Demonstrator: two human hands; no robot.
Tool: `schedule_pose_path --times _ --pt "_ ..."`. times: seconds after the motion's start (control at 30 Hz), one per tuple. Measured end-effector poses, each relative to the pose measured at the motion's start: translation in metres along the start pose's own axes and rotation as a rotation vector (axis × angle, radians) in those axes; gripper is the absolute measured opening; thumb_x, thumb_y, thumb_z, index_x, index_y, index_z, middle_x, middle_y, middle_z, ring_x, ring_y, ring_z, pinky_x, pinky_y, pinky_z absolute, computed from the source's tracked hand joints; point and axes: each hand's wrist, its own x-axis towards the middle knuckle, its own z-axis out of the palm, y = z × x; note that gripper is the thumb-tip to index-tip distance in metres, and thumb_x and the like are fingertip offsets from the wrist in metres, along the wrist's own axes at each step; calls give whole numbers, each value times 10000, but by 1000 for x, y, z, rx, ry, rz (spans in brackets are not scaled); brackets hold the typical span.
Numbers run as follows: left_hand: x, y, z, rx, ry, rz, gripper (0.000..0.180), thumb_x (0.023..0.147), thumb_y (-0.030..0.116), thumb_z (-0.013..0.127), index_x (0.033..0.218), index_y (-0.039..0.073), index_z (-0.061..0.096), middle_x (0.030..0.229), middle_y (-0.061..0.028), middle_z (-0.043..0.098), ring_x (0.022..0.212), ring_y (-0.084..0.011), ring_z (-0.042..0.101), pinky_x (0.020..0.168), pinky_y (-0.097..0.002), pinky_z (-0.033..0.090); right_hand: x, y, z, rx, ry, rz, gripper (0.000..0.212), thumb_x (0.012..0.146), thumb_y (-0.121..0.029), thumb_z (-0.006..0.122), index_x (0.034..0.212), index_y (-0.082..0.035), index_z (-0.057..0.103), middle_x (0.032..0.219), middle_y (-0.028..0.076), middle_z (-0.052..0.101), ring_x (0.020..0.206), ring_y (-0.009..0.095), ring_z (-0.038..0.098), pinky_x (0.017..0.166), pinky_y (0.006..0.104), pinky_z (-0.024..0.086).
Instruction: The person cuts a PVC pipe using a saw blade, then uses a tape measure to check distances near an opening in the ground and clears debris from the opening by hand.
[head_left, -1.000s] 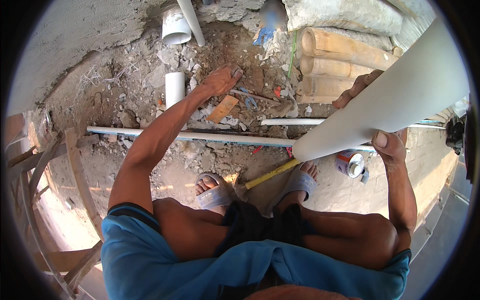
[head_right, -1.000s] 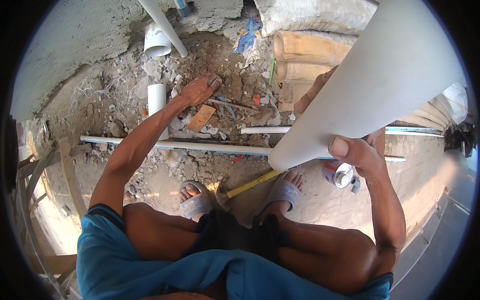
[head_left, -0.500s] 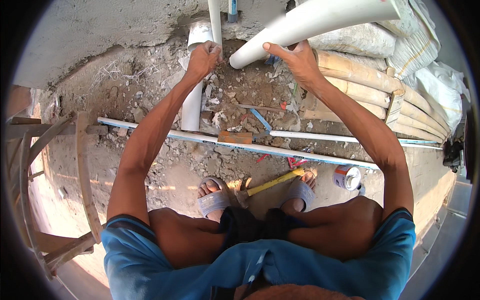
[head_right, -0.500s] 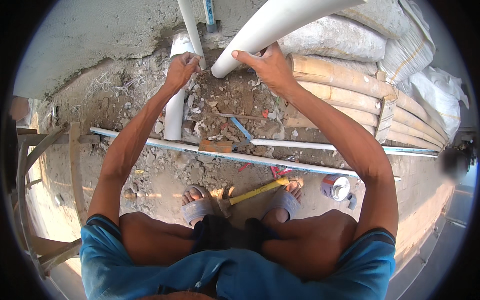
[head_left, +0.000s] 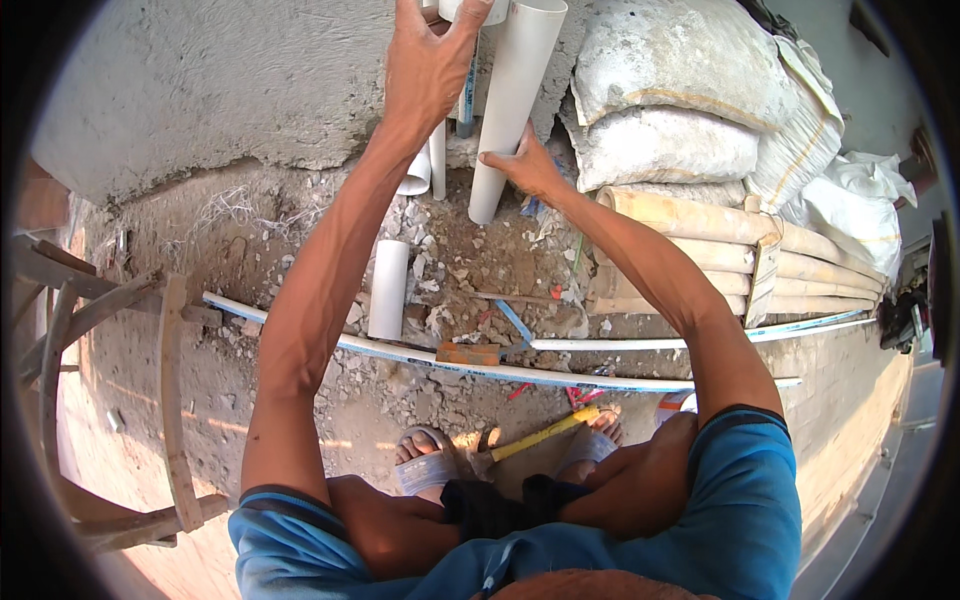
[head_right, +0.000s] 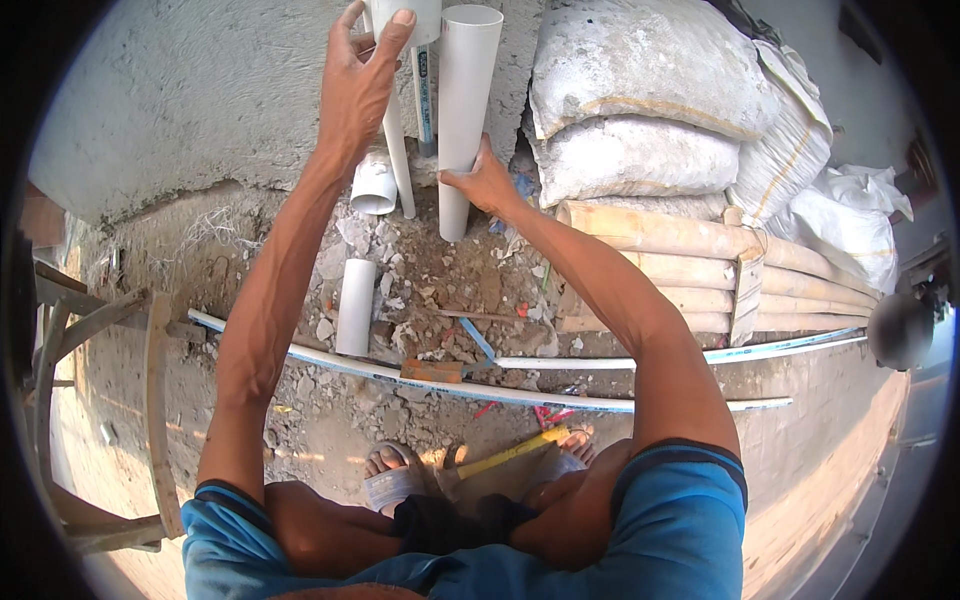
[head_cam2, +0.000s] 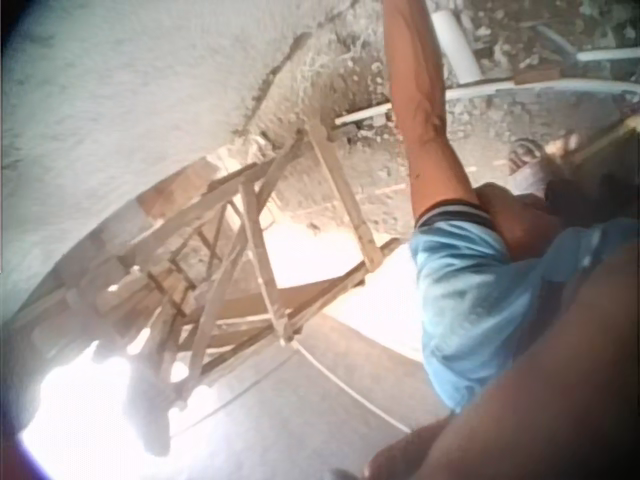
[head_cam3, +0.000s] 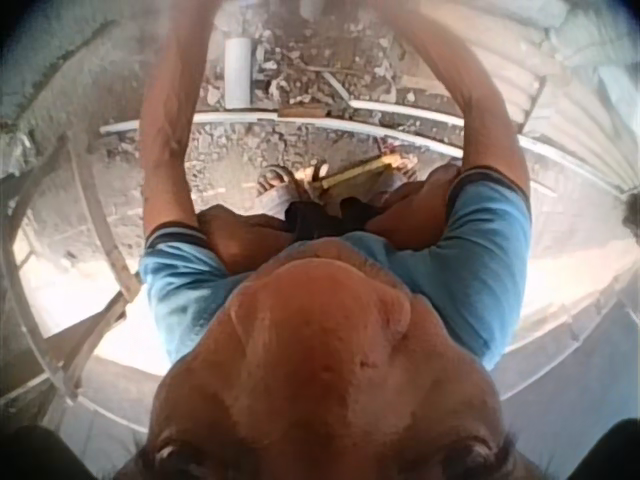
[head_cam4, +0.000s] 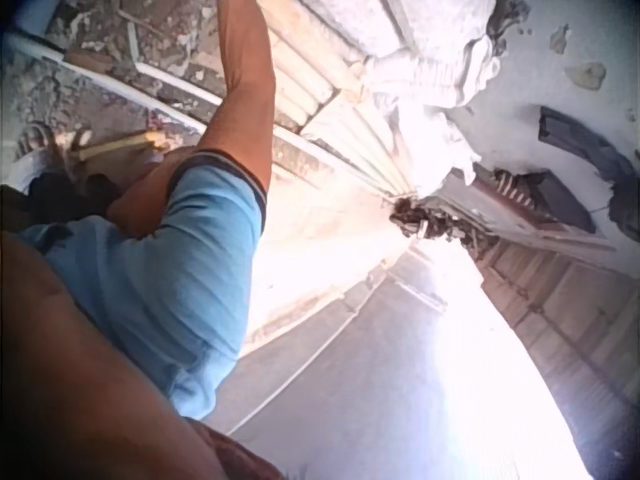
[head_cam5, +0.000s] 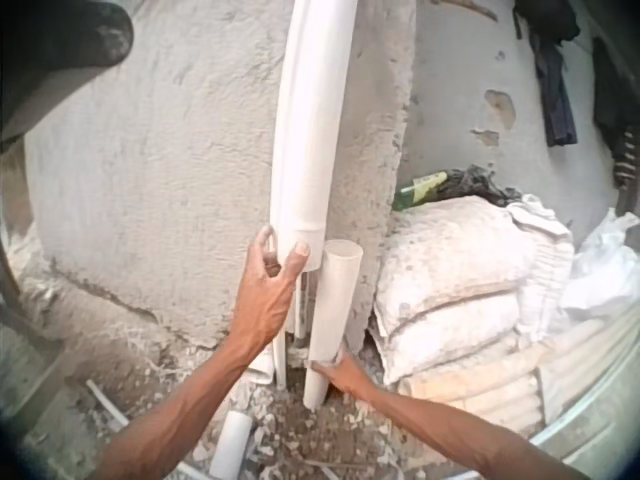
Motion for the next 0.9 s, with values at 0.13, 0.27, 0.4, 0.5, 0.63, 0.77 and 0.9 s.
schedule_pose_path --times 0.13,0.27,0.4,0.5,0.63,0.77,0.9 --pt "5 -2 4 144 12 21 893 955 541 709 1521 -60 369 1134 -182 680 973 -238 678 843 -364 556 11 -20 4 -103 7 103 919 774 -361 848 1448 2 340 1253 301 648 1169 428 659 1045 467 513" --pt "12 -9 -8 351 -37 97 888 883 712 685 1293 -72 613 1061 -211 712 1000 -277 709 919 -398 576 12 -36 7 -144 -37 102 921 777 -357 847 1453 5 336 1260 305 641 1171 433 655 1042 467 512" --pt "-14 2 -22 215 -12 90 865 851 707 723 1230 -66 632 1032 -179 690 945 -241 692 827 -389 570 2 -25 7 -156 -94 16 932 777 -355 845 1467 9 335 1293 309 624 1190 435 644 1050 473 506" --pt "-34 13 -43 240 -49 68 845 826 678 765 1227 -54 634 1063 -188 709 996 -256 698 865 -399 563 -12 -33 2 -92 -218 -50 962 774 -335 841 1501 11 315 1347 298 600 1235 403 621 1072 476 486" --pt "-57 31 -55 135 -93 42 820 824 697 749 1179 -35 645 1068 -162 602 997 -266 645 882 -415 538 -37 -32 -9 -116 -324 -94 952 774 -318 822 1521 -9 320 1357 274 588 1250 376 600 1085 474 470" --pt "-53 27 -70 214 -123 40 855 844 726 700 1190 -52 624 1072 -174 584 1001 -276 629 869 -448 540 -73 -75 -19 103 -193 -36 924 759 -338 787 1497 8 352 1299 213 576 1196 344 591 1054 467 476" --pt "-41 23 -66 269 -121 86 959 809 808 668 1184 -73 603 1062 -209 572 996 -305 632 799 -465 561 -144 -112 -44 363 -231 -7 786 787 -377 774 1391 7 448 1160 140 567 1103 243 569 981 410 475"
